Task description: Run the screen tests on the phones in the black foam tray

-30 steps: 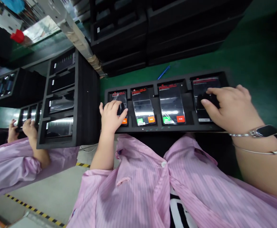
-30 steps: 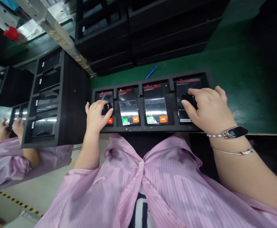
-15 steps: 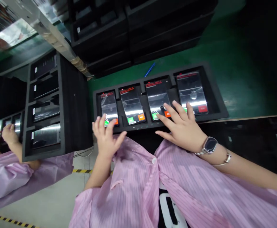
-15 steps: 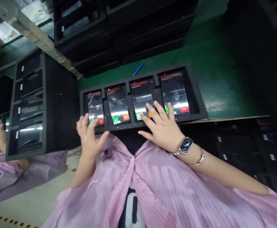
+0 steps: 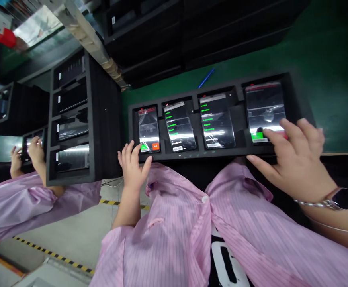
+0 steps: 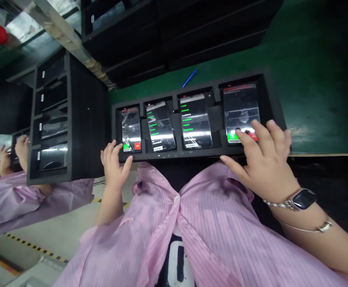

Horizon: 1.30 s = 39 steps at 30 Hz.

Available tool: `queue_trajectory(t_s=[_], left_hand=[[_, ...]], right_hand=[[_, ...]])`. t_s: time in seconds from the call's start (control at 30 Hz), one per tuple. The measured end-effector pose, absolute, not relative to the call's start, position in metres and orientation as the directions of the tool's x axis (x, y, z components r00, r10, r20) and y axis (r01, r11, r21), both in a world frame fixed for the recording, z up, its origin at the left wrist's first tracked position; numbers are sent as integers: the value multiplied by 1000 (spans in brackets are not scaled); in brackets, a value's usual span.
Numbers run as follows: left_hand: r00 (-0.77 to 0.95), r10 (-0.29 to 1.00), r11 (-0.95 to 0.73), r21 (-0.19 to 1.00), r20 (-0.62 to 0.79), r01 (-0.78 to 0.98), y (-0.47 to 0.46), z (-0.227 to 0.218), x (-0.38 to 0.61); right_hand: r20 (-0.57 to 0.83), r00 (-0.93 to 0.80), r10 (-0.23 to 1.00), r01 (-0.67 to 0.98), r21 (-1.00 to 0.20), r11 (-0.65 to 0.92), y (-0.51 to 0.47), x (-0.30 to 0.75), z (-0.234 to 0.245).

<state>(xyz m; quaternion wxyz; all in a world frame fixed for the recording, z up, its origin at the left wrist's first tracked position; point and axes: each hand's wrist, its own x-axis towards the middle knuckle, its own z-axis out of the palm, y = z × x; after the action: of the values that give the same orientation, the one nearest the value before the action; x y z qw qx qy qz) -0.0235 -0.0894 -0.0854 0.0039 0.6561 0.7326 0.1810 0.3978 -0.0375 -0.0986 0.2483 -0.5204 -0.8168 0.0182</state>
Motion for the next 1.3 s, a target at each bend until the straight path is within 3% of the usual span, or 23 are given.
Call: queue_trajectory(t_s=[0.13, 0.27, 0.53, 0.7, 0.87, 1.0, 1.17, 1.3], left_hand=[[-35, 955, -35, 230, 295, 972, -79, -73, 2], [116, 970, -169, 250, 214, 953, -61, -71, 34], [114, 965, -159, 179, 237, 971, -49, -85, 51], [123, 964, -181, 243, 235, 953, -52, -72, 38], [-49, 945, -68, 342, 323, 937, -69, -66, -7], [-128, 970, 51, 341, 207, 939, -79, -76, -29], [-149, 975, 81, 363, 165, 928, -77, -79, -27], [-155, 984, 120, 322, 83, 939, -68, -66, -27]], right_hand=[[411, -427, 805, 769, -304, 563, -29, 373, -94], [392, -530, 752, 679, -334, 653, -27, 345, -94], [405, -550, 731, 712, -230, 663, -27, 325, -106], [391, -564, 727, 693, -255, 675, -25, 334, -100], [381, -377, 844, 816, -295, 498, -31, 377, -94], [344, -327, 880, 864, -269, 426, -31, 402, -102], [427, -252, 868, 865, -304, 400, -19, 411, -102], [386, -194, 902, 849, -394, 351, -4, 419, -95]])
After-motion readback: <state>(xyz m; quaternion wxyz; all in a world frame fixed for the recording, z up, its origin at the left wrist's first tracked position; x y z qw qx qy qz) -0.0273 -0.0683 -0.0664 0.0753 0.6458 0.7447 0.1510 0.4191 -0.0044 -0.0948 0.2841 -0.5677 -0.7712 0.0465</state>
